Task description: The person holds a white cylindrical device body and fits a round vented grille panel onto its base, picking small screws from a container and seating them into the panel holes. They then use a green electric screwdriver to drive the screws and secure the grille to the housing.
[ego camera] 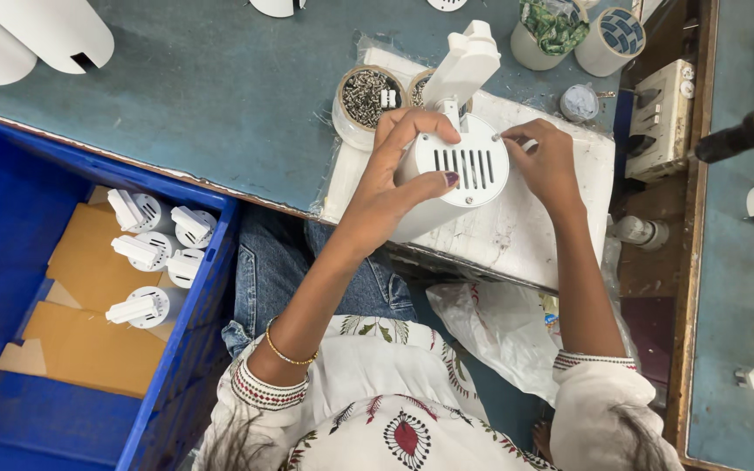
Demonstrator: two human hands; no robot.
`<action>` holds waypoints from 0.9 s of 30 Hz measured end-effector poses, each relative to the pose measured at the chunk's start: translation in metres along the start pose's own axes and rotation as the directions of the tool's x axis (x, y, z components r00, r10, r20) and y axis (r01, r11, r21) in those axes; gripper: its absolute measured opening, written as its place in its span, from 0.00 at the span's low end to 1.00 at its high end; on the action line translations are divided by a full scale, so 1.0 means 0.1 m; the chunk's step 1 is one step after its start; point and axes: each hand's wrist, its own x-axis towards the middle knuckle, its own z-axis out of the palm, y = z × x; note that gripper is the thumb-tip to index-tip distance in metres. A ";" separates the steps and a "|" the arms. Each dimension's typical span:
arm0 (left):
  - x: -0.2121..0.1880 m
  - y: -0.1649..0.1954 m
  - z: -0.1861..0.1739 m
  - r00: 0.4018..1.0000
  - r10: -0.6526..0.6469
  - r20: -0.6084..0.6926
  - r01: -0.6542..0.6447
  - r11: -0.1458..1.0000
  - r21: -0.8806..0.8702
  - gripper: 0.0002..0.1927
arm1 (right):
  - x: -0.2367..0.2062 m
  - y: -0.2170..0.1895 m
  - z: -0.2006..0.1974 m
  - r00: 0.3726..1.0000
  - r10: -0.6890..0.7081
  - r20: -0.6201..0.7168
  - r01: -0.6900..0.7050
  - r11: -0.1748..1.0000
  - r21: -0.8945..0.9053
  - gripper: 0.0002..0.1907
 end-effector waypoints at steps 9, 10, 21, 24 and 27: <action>-0.01 -0.01 0.00 1.000 0.001 -0.003 -0.001 1.000 0.007 0.20 | 0.06 -0.02 0.14 1.000 0.005 -0.019 -0.007 0.997 -0.074 0.06; -0.01 -0.01 0.00 1.000 0.003 -0.006 -0.002 1.000 0.016 0.20 | 0.07 -0.02 0.13 1.000 -0.003 -0.029 0.001 0.998 -0.056 0.06; 0.00 0.00 -0.01 1.000 0.021 0.019 -0.021 1.000 0.006 0.33 | -0.02 -1.24 -0.96 0.968 -0.231 -0.099 0.250 0.844 0.475 0.06; 0.01 -0.03 -0.01 1.000 0.007 0.010 -0.006 0.998 -0.063 0.40 | 0.04 -1.67 -0.94 0.934 -0.357 0.001 0.303 0.793 0.528 0.07; 0.05 -0.07 0.00 1.000 0.001 0.014 0.001 0.988 -0.155 0.45 | 0.17 -1.94 -0.82 0.912 -0.398 0.099 0.303 0.816 0.491 0.08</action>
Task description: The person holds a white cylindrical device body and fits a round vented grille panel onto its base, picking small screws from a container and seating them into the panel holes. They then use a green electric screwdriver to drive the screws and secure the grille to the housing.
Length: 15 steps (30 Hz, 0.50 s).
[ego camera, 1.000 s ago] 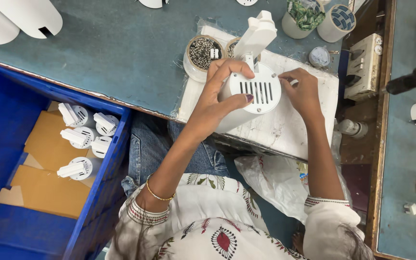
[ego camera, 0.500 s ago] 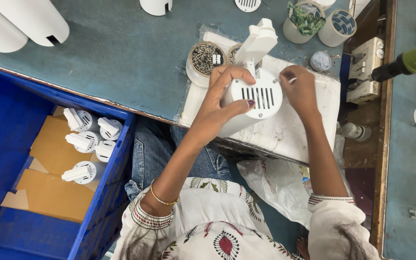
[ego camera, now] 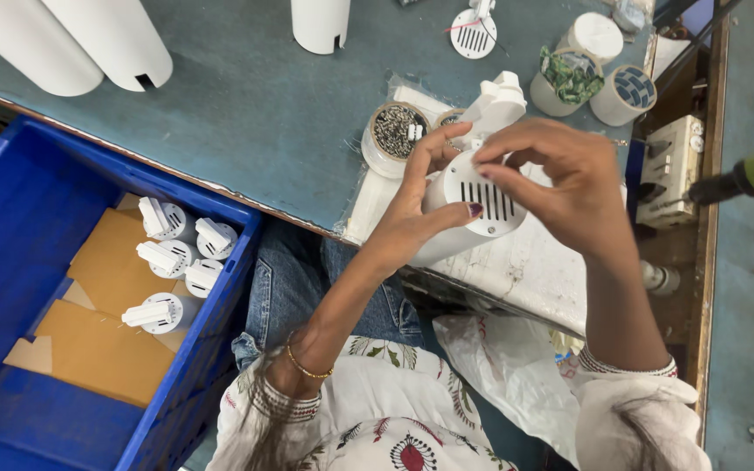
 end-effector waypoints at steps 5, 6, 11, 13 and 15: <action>0.02 -0.05 0.00 1.000 -0.003 0.009 0.003 0.999 -0.050 0.47 | 0.20 0.00 0.08 0.992 0.071 0.102 -0.061 0.993 -0.101 0.06; 0.03 -0.06 0.00 1.000 0.004 0.005 -0.004 0.999 -0.051 0.47 | 0.21 0.01 0.08 0.993 0.063 0.095 -0.053 0.993 -0.106 0.06; 0.04 -0.12 0.01 1.000 0.013 -0.002 -0.013 0.998 -0.059 0.45 | 0.19 0.04 0.07 0.996 -0.011 0.094 0.023 0.992 -0.125 0.08; 0.05 -0.14 0.01 1.000 0.018 0.001 -0.018 0.998 -0.059 0.45 | 0.19 0.01 0.05 0.993 -0.056 0.107 0.073 0.984 -0.160 0.09; 0.06 -0.15 0.00 1.000 0.022 -0.003 -0.022 0.999 -0.038 0.44 | 0.20 -0.04 0.04 0.989 -0.075 0.124 0.097 0.977 -0.188 0.11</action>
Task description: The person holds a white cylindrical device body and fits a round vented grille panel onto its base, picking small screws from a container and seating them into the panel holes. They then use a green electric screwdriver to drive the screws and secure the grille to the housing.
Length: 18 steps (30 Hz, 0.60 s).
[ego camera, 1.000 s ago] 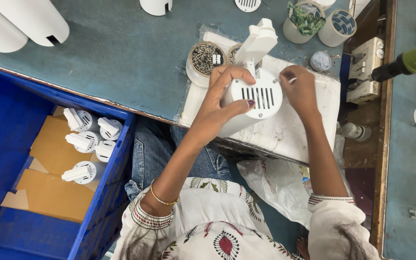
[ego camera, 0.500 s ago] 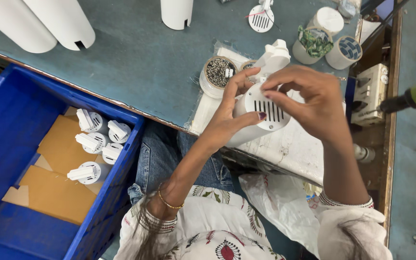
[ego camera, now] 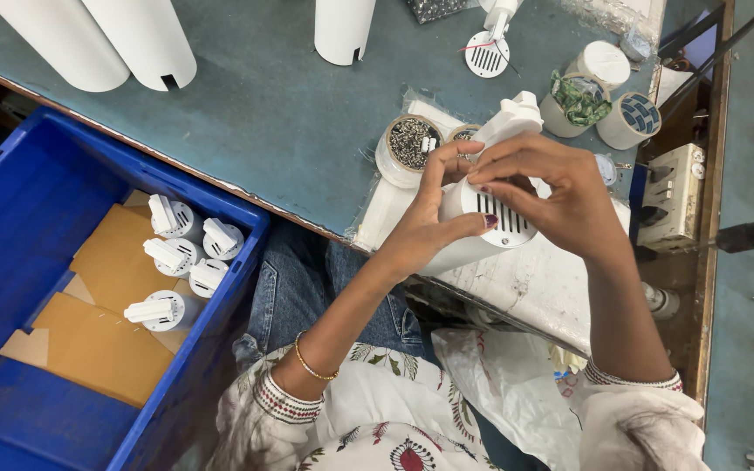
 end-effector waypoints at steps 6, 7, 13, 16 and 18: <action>-0.01 0.00 0.00 1.000 -0.026 -0.007 0.026 1.000 0.011 0.43 | -0.19 0.13 -0.01 0.999 -0.002 -0.036 0.000 0.998 -0.062 0.12; -0.01 0.01 0.00 1.000 -0.028 -0.006 0.028 1.000 0.007 0.43 | -0.30 0.25 -0.04 0.996 0.008 -0.083 -0.013 0.998 -0.058 0.12; -0.01 0.09 0.00 1.000 -0.001 -0.001 0.001 0.988 0.157 0.38 | -1.59 1.50 -0.92 0.377 -0.032 -0.926 -0.426 0.881 -0.204 0.07; -0.04 0.11 0.02 1.000 -0.005 -0.018 0.008 0.977 0.214 0.34 | -2.08 2.05 -1.26 0.385 0.043 -0.922 -0.469 0.869 -0.155 0.12; -0.04 0.12 0.04 1.000 0.001 -0.026 0.005 0.975 0.221 0.31 | -2.06 2.19 -1.32 0.427 0.083 -0.900 -0.373 0.923 -0.092 0.14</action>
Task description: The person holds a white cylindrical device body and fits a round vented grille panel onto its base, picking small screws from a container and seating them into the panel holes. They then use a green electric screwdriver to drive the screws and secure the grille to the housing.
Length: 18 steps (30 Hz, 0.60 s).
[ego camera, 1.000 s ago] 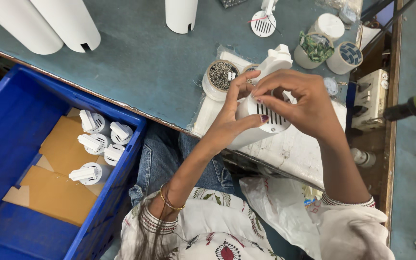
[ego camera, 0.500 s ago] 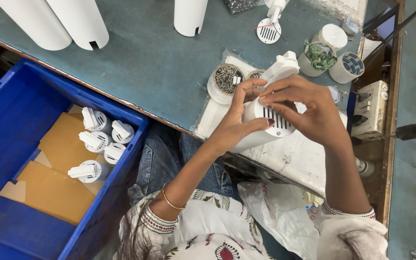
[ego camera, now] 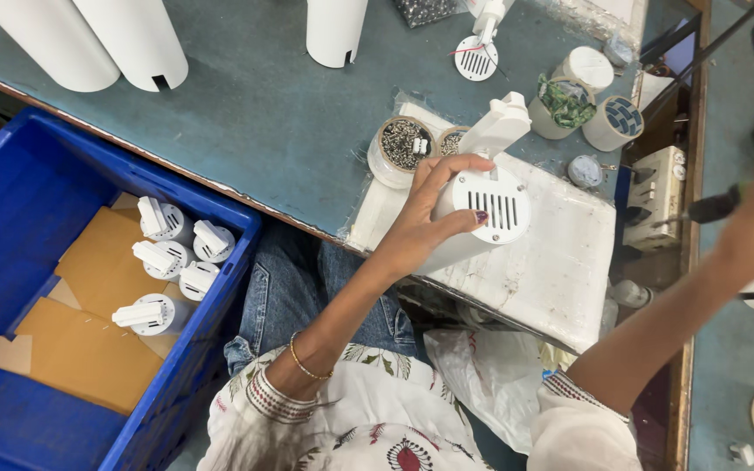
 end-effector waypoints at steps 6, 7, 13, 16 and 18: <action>0.01 0.02 0.01 0.999 0.036 -0.019 -0.036 0.999 0.003 0.26 | -0.08 -0.95 0.60 0.950 0.312 0.011 -0.235 0.692 0.683 0.05; 0.02 0.02 0.01 0.999 0.043 -0.022 -0.043 0.999 0.009 0.26 | -0.08 -1.16 0.63 0.963 0.257 0.076 -0.235 0.673 0.701 0.05; 0.01 0.01 0.01 0.997 0.060 -0.040 -0.059 0.997 0.045 0.24 | -0.02 -1.99 0.97 0.976 0.096 0.196 -0.218 0.457 0.862 0.14; 0.01 0.02 0.01 0.998 0.053 -0.039 -0.052 0.998 0.037 0.24 | -0.09 -2.31 1.25 0.987 0.015 0.161 -0.146 0.501 0.853 0.06; 0.00 0.03 0.01 0.998 0.052 -0.036 -0.051 0.998 0.022 0.24 | -0.17 -2.53 1.39 0.985 -0.052 0.162 -0.109 0.539 0.835 0.05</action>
